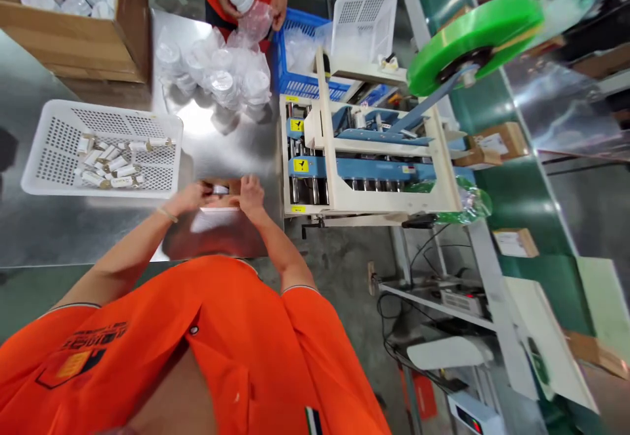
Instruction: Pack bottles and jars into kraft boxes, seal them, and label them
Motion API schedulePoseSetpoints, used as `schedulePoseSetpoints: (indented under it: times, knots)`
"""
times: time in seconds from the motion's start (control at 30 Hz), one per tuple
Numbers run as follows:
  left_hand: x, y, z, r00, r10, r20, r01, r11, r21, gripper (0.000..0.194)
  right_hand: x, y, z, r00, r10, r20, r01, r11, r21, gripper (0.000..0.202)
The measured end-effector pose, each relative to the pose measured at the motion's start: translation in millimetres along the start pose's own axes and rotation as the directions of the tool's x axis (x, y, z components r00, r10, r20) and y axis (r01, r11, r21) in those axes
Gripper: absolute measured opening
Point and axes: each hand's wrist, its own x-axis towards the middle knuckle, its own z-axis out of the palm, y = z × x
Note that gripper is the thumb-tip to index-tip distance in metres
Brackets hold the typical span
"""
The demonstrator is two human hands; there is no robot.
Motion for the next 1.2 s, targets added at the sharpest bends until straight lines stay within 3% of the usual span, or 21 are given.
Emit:
schedulePoseSetpoints:
  times: [0.07,0.1,0.2,0.23,0.3,0.37,0.47,0.53,0.6,0.67,0.8,0.93,1.03,1.1,1.2]
  knots:
    - [-15,7,7.2,0.994,-0.08,-0.074,0.085,0.994,0.071,0.013,1,2,-1,0.996,-0.053,-0.068,0.051,0.998,-0.032,0.087]
    - [-22,9,10.8,0.983,-0.111,-0.148,0.126,0.988,0.095,0.019,2,5,1,0.99,-0.126,-0.059,0.125,0.992,-0.019,0.089]
    - [-32,9,15.1,0.938,-0.043,-0.343,0.095,0.986,0.135,0.049,3,17,13,0.948,-0.318,0.01,0.317,0.945,0.076,0.071]
    - [-31,6,14.4,0.941,0.026,-0.338,0.029,0.987,0.156,0.057,3,21,18,0.939,-0.343,0.025,0.339,0.936,0.097,0.063]
    - [-28,0,12.8,0.965,0.155,-0.213,-0.117,0.976,0.182,0.065,-1,27,28,0.937,-0.347,0.035,0.342,0.934,0.108,0.051]
    - [-27,-7,15.0,0.974,0.2,-0.105,-0.181,0.969,0.167,0.072,-5,32,36,0.942,-0.334,0.033,0.329,0.937,0.114,0.051]
    - [-27,-10,26.5,0.975,0.176,-0.137,-0.161,0.98,0.114,0.089,-7,43,45,0.963,-0.269,-0.015,0.267,0.945,0.187,0.053]
    - [-15,-7,35.1,0.97,0.172,-0.175,-0.157,0.983,0.096,0.095,-7,56,52,0.99,-0.097,-0.104,0.121,0.958,0.258,0.053]
    - [17,1,41.3,0.964,0.184,-0.192,-0.169,0.981,0.093,0.099,-9,73,62,0.977,0.141,-0.16,-0.085,0.947,0.31,0.051]
    - [67,15,45.9,0.957,0.203,-0.207,-0.189,0.978,0.085,0.105,-13,88,76,0.95,0.283,-0.133,-0.232,0.923,0.306,0.051]
    - [188,55,60.9,0.949,0.244,-0.198,-0.239,0.97,0.05,0.108,-24,108,100,0.965,0.261,-0.032,-0.248,0.945,0.215,0.053]
    - [281,111,99.8,0.951,0.29,-0.104,-0.288,0.957,0.033,0.112,-26,115,114,0.976,0.212,0.044,-0.216,0.963,0.158,0.053]
    - [323,162,144.1,0.948,0.319,-0.019,-0.319,0.946,-0.059,0.115,-27,120,119,0.983,0.174,0.062,-0.181,0.974,0.136,0.055]
    - [340,191,173.1,0.916,0.402,0.02,-0.388,0.895,-0.22,0.124,-27,124,119,0.987,0.157,0.034,-0.16,0.977,0.14,0.053]
    - [338,207,202.8,0.853,0.521,-0.036,-0.469,0.734,-0.491,0.139,-27,129,114,0.989,0.149,0.005,-0.148,0.977,0.156,0.052]
